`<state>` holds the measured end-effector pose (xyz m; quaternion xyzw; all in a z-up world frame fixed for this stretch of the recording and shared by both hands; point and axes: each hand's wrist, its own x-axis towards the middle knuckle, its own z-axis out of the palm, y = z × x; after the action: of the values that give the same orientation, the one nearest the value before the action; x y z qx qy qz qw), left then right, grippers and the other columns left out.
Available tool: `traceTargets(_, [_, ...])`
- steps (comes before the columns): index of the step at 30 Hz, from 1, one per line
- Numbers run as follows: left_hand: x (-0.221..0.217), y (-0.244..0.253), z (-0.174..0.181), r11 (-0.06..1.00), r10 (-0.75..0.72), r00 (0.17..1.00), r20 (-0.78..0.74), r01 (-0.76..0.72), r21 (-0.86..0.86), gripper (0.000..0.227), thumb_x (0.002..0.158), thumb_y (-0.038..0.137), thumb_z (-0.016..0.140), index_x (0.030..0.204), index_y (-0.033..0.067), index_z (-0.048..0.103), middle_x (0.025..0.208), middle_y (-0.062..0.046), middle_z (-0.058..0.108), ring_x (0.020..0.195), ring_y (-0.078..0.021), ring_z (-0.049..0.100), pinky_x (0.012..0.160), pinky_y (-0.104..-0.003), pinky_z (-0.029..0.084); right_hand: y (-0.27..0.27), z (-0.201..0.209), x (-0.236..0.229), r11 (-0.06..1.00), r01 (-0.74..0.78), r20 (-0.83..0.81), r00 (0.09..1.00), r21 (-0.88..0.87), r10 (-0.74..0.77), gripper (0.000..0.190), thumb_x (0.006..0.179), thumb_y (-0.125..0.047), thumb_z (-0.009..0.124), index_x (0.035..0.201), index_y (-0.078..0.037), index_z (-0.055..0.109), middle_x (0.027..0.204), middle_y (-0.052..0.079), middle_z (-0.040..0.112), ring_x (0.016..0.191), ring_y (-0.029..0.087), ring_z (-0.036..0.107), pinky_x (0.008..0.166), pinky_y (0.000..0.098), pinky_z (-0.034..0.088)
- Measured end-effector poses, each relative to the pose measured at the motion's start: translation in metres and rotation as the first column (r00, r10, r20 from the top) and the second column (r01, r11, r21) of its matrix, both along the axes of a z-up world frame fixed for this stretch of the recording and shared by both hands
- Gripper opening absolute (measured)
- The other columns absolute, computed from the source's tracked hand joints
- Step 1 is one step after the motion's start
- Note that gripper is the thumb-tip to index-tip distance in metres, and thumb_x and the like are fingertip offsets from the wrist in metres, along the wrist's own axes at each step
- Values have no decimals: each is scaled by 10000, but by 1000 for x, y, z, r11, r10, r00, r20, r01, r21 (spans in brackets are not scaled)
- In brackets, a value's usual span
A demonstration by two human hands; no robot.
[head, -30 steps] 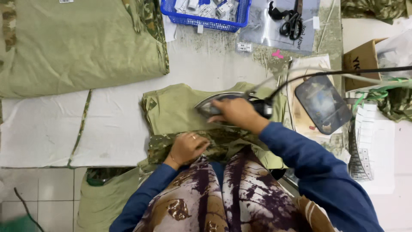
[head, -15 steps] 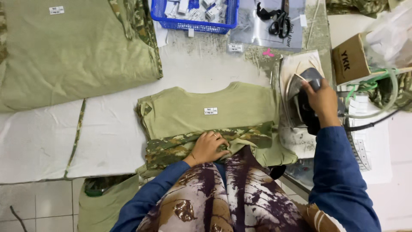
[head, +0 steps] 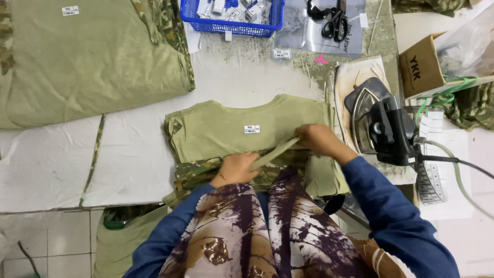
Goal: The person irons a green t-shirt on a white table, repeatedly smoothing the fabric and pressing a small white label onto the garment. The person folds the shirt and places it on a stack of similar shirts before repeating the process with another shirt.
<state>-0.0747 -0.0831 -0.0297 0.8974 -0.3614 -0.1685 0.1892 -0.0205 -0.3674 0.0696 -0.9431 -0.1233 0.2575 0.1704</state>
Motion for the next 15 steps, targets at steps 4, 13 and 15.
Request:
traceTargets(4, [53, 70, 87, 903, 406, 897, -176, -364, 229, 401, 853, 357, 646, 1220, 195, 637, 1088, -67, 707, 984, -283, 692, 793, -403, 556, -46, -27, 39, 974, 192, 55, 978, 124, -200, 357, 699, -245, 773, 1032, -134, 708, 965, 133, 729, 961, 392, 672, 829, 491, 505])
traceTargets(13, [102, 97, 77, 659, 748, 657, -95, -718, 226, 437, 928, 455, 564, 1230, 155, 661, 1123, -115, 712, 995, -301, 692, 806, -430, 559, -31, -97, 44, 866, 498, 122, 858, 48, -500, 399, 827, -474, 736, 1116, -209, 665, 981, 85, 717, 983, 336, 679, 817, 467, 522])
traceTargets(15, [102, 97, 68, 624, 781, 619, 79, -777, -82, 297, 989, 406, 606, 1095, 134, 661, 1021, -140, 724, 885, -296, 712, 698, -403, 588, -27, -90, 37, 854, 406, 458, 723, 325, -518, 203, 874, -217, 732, 1045, -263, 633, 965, -19, 680, 937, 258, 671, 799, 413, 513])
